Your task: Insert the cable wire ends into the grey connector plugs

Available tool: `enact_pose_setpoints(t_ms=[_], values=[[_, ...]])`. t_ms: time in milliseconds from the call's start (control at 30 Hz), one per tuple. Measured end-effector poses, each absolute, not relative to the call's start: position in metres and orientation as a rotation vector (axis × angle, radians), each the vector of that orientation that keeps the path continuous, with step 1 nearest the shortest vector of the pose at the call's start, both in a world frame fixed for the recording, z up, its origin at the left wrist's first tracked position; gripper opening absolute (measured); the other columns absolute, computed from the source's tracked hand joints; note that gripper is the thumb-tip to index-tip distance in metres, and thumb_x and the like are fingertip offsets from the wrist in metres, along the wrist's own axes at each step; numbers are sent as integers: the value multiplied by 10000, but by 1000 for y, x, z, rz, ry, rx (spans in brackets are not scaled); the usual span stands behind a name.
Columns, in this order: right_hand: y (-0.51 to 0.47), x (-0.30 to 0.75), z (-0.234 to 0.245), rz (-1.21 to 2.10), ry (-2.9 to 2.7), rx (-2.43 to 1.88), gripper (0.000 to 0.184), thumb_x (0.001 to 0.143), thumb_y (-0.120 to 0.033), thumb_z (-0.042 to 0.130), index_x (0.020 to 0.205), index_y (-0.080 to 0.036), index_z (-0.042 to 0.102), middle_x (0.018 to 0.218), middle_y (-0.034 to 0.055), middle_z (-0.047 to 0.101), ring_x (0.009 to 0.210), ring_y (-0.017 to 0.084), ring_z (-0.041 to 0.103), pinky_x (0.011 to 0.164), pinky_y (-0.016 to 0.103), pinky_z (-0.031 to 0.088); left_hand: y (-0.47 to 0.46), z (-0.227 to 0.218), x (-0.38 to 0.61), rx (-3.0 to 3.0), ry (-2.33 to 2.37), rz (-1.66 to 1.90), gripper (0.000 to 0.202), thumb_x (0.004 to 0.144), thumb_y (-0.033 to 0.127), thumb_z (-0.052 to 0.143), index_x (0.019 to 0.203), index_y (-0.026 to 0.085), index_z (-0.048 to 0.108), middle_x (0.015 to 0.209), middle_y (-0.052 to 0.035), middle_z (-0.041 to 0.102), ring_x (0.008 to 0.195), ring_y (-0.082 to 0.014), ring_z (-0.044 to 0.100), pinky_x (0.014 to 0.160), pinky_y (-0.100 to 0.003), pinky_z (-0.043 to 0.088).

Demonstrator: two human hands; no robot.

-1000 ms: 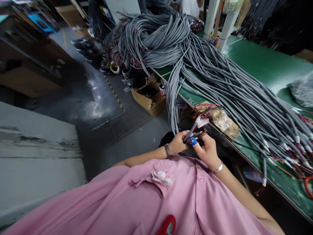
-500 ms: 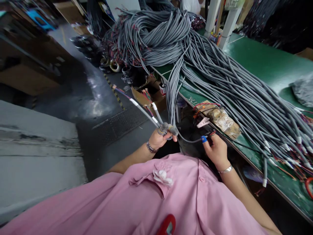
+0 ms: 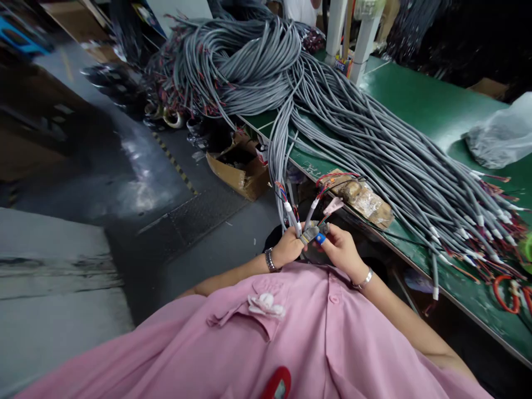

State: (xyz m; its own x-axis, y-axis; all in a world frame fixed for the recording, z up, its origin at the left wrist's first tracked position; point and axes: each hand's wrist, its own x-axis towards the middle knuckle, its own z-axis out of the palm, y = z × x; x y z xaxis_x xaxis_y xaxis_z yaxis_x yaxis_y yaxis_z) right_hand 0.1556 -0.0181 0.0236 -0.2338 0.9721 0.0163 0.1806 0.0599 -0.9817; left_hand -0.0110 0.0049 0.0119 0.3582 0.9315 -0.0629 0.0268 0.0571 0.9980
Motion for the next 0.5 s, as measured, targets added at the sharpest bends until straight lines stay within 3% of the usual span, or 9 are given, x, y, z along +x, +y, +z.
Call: enact_pose_setpoints(t_ms=[133,333,500], values=[[-20,163,20,1261,-1377,-1257,281,829,-469,616,782,-196,567,653,2,605,565,129,549,512,244,466,2,11,-14,1319,1006,853,366,839,470,609,674,142,610,528,15,550,448,-72,495,461,-192,389],[-10,159,17,1235,-1344,-1295,286,793,-475,648,814,-204,557,659,-17,573,546,115,500,474,226,419,-1,10,-12,1254,981,755,346,783,469,673,789,125,634,647,-36,660,470,-102,587,442,-196,426],[3,158,26,1347,-1362,-1173,263,794,-446,653,794,-192,584,669,-12,578,560,110,498,486,224,403,5,14,-11,1139,916,725,379,766,502,678,766,130,600,561,-22,640,416,-109,567,414,-203,430]])
